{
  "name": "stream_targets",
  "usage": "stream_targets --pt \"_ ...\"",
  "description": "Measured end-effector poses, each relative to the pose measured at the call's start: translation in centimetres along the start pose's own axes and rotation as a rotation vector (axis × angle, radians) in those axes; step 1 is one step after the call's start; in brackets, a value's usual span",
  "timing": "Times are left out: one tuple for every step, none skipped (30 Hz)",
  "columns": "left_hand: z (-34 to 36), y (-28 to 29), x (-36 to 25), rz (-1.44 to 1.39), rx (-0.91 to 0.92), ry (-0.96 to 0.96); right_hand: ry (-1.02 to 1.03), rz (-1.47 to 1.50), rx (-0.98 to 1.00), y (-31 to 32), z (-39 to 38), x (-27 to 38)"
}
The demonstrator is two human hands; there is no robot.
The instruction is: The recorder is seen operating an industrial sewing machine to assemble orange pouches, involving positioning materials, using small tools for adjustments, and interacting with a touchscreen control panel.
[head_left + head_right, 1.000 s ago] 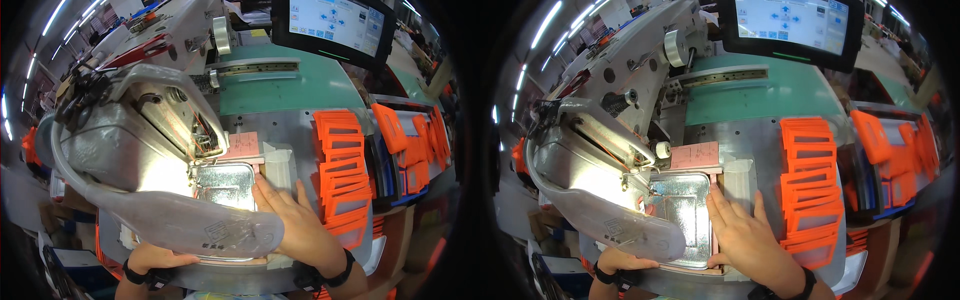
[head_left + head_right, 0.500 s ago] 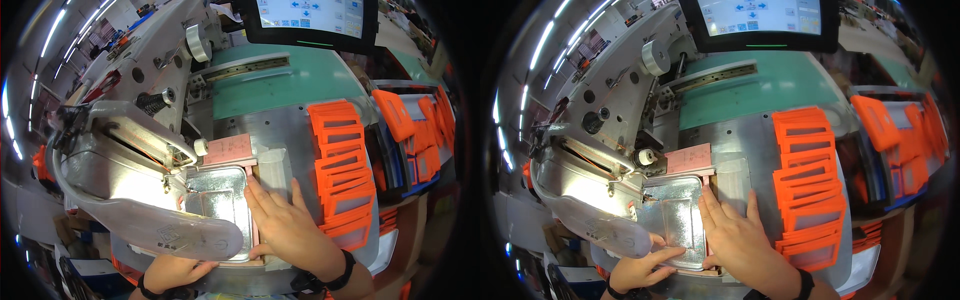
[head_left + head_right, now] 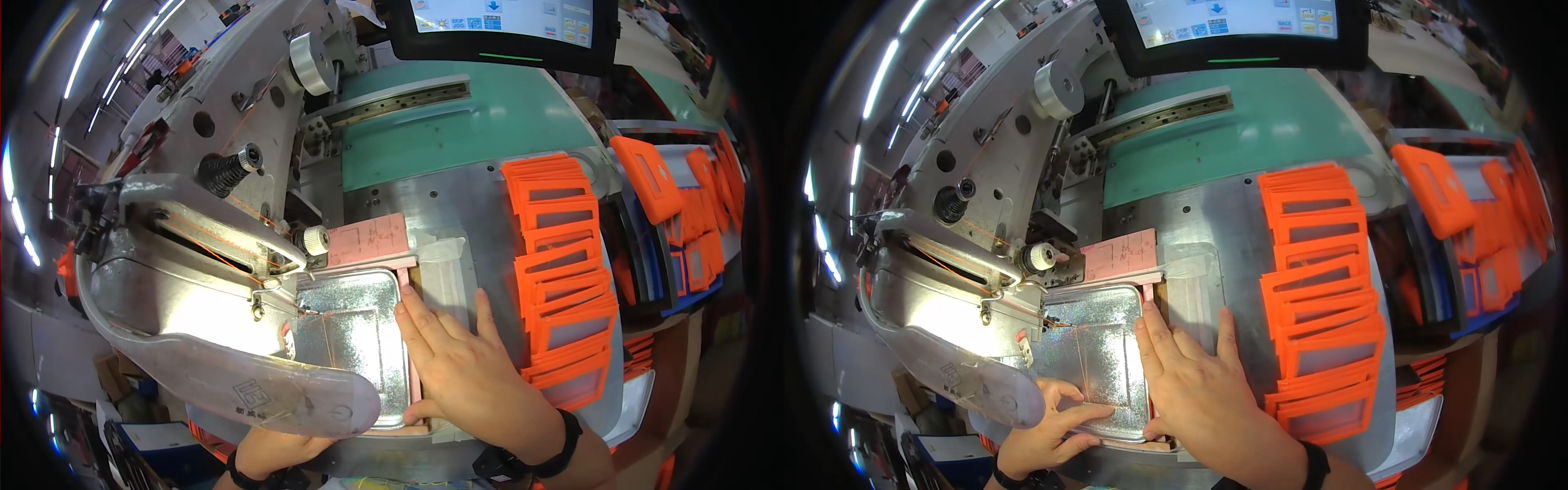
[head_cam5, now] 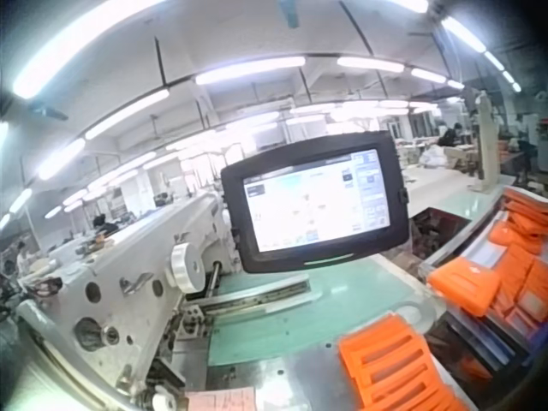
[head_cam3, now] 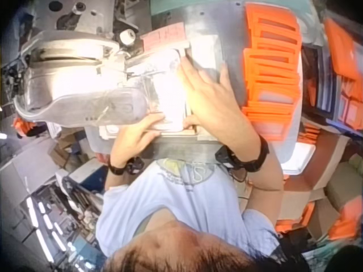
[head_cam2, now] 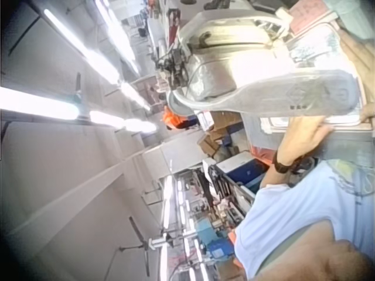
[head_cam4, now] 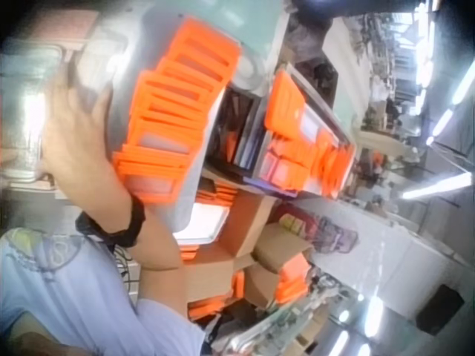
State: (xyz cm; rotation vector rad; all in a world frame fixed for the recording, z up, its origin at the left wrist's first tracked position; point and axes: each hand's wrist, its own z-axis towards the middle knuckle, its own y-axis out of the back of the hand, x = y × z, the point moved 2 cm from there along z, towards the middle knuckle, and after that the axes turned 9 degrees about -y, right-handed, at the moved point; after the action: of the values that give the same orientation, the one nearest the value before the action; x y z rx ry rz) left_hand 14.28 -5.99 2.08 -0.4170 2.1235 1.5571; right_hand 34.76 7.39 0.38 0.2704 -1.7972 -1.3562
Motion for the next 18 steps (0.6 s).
stream_targets --pt "-0.04 -0.05 -0.07 0.018 0.008 -0.006 -0.002 0.001 -0.002 0.04 -0.04 0.03" --pt "-0.06 -0.08 -0.15 0.037 0.016 -0.013 -0.004 0.002 -0.004 0.09 -0.12 0.05" --pt "0.03 -0.04 -0.2 0.05 0.028 -0.019 -0.002 0.005 -0.002 0.03 0.0 0.04" --pt "0.05 -0.05 -0.12 0.074 0.041 -0.03 -0.001 0.007 0.0 -0.02 0.09 0.03" --pt "0.08 -0.05 -0.05 0.098 0.054 -0.041 0.0 0.01 0.002 -0.09 0.19 0.01" --pt "0.03 -0.02 -0.04 0.136 0.068 -0.06 0.001 0.01 -0.002 -0.09 0.15 0.02" --pt "0.01 -0.02 -0.06 0.154 0.075 -0.07 0.002 0.01 -0.006 -0.1 0.12 0.01" --pt "-0.02 0.0 -0.07 0.172 0.082 -0.08 0.002 0.011 -0.009 -0.11 0.09 0.02" --pt "0.0 0.01 -0.1 0.169 0.082 -0.081 0.003 0.009 -0.011 -0.09 0.08 0.01" --pt "-0.02 -0.01 -0.05 0.122 0.079 -0.049 0.003 0.008 -0.012 -0.08 0.07 0.01" --pt "-0.06 -0.03 -0.01 0.075 0.075 -0.016 0.003 0.007 -0.012 -0.07 0.07 0.0" --pt "-0.19 -0.16 0.09 -0.016 0.067 0.051 0.001 0.006 -0.005 -0.05 0.08 0.0" --pt "-0.21 -0.2 0.1 -0.049 0.058 0.076 -0.002 0.005 0.002 -0.03 0.11 0.02" --pt "-0.24 -0.25 0.11 -0.081 0.048 0.102 -0.004 0.004 0.01 -0.03 0.13 0.01" --pt "-0.21 -0.23 0.04 -0.056 0.037 0.086 -0.003 0.005 0.005 -0.05 0.13 0.01" --pt "-0.23 -0.29 0.07 -0.004 0.035 0.059 -0.002 0.006 0.0 -0.1 0.12 0.01" --pt "-0.24 -0.36 0.11 0.048 0.031 0.032 0.0 0.007 -0.005 -0.12 0.12 0.0" --pt "-0.31 -0.56 0.41 0.126 0.036 -0.007 -0.003 0.009 -0.001 -0.12 0.14 -0.04"
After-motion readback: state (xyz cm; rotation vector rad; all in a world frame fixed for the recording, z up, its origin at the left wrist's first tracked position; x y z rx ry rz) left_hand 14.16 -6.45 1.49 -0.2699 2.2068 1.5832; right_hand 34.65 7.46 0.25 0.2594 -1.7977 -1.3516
